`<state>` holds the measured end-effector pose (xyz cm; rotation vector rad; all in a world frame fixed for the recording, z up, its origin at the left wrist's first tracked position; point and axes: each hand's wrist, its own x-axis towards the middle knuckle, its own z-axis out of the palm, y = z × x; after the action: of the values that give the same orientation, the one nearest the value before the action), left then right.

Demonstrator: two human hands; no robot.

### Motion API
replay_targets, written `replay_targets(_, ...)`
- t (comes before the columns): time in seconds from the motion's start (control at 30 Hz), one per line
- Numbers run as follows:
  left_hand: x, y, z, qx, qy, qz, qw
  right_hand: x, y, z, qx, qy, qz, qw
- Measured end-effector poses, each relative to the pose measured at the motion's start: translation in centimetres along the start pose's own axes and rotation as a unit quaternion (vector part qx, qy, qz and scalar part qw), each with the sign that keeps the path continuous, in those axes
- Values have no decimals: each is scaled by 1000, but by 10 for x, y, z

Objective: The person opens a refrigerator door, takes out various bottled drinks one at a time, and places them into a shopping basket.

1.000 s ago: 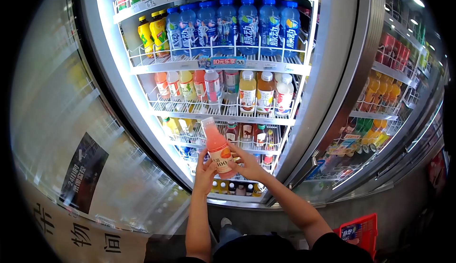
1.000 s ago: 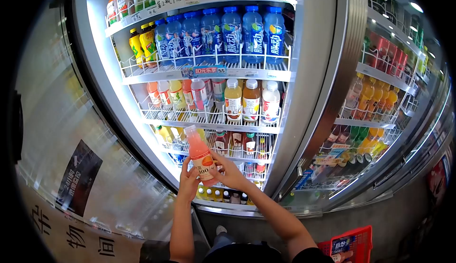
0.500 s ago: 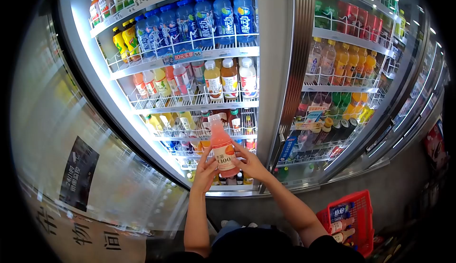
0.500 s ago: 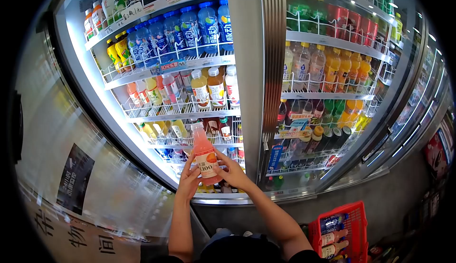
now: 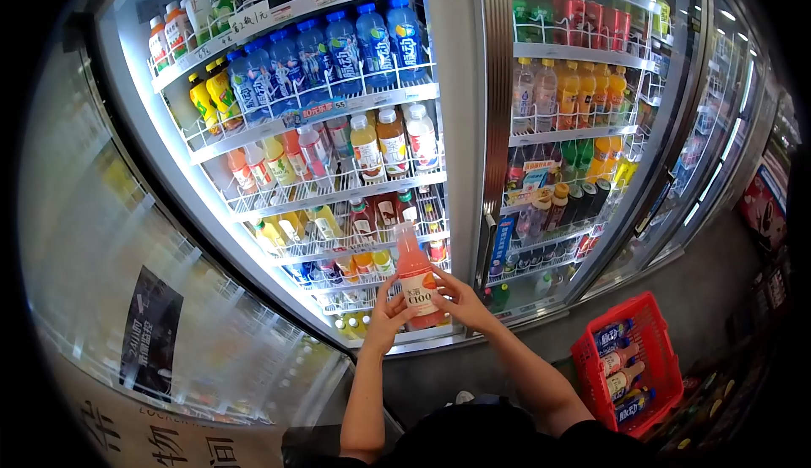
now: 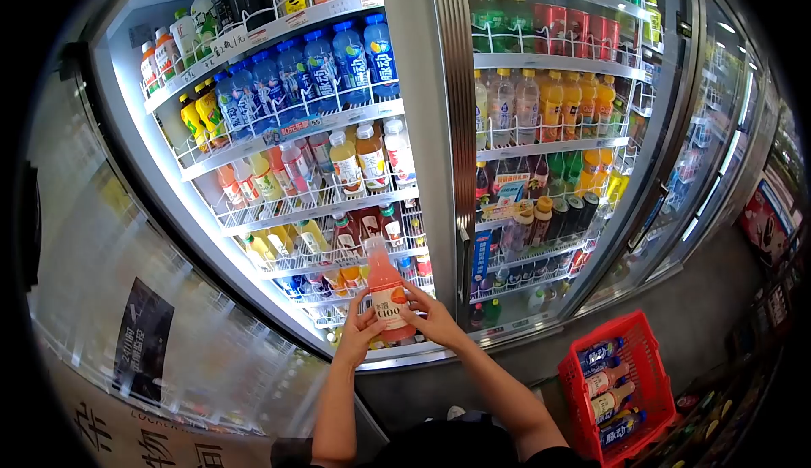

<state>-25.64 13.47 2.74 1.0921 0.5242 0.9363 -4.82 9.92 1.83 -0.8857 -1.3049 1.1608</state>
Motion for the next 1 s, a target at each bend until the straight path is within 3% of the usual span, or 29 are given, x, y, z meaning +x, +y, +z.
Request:
replay_targets(0.2,-34,-11,-6,-13,-26,-32,999,-42,-15,25,28,9,65,997)
replay_targets(0.27,-45,-24,-7,-11,-47,-3,999,-59,-10,33,18,22,53,998)
replay_targets(0.5,-84,-39,21,-30,-86,-77,993,-132,-11,44,6,96,76,992)
replay_targets(1.0,-106,-88,109,-23,-204,-163,965,-258,-12,4,34,218,59,973)
